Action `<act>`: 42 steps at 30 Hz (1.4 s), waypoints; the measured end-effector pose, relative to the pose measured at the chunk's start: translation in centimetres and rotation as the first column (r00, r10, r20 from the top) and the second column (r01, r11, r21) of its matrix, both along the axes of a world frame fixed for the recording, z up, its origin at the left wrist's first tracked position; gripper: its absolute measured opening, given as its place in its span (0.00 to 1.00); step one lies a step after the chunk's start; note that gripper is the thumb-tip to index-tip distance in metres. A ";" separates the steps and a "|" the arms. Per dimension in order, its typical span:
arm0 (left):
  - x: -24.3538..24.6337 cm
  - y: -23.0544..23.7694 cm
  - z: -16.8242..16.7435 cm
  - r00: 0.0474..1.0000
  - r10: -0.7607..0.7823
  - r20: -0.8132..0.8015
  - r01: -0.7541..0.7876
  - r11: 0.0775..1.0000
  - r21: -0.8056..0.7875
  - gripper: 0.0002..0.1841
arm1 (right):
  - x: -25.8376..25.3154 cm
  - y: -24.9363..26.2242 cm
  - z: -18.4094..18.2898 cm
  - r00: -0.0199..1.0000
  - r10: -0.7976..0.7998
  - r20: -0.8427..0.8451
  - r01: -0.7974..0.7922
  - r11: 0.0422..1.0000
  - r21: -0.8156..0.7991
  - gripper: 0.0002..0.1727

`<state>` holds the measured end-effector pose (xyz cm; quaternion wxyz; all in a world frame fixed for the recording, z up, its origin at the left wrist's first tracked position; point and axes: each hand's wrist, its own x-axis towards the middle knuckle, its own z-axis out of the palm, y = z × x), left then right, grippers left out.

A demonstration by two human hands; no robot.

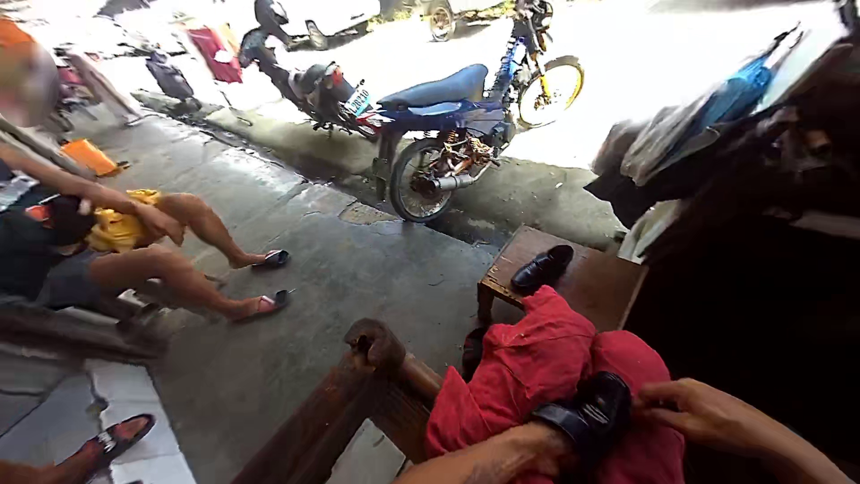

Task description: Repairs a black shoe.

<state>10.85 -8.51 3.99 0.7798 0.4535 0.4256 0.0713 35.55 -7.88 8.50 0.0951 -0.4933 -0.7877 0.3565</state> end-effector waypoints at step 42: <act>0.4 -1.3 -10.2 0.951 0.207 0.229 -0.216 0.976 0.013 0.10 | -3.9 -9.4 -11.7 0.395 -0.806 -0.441 0.892 0.451 -0.023 0.13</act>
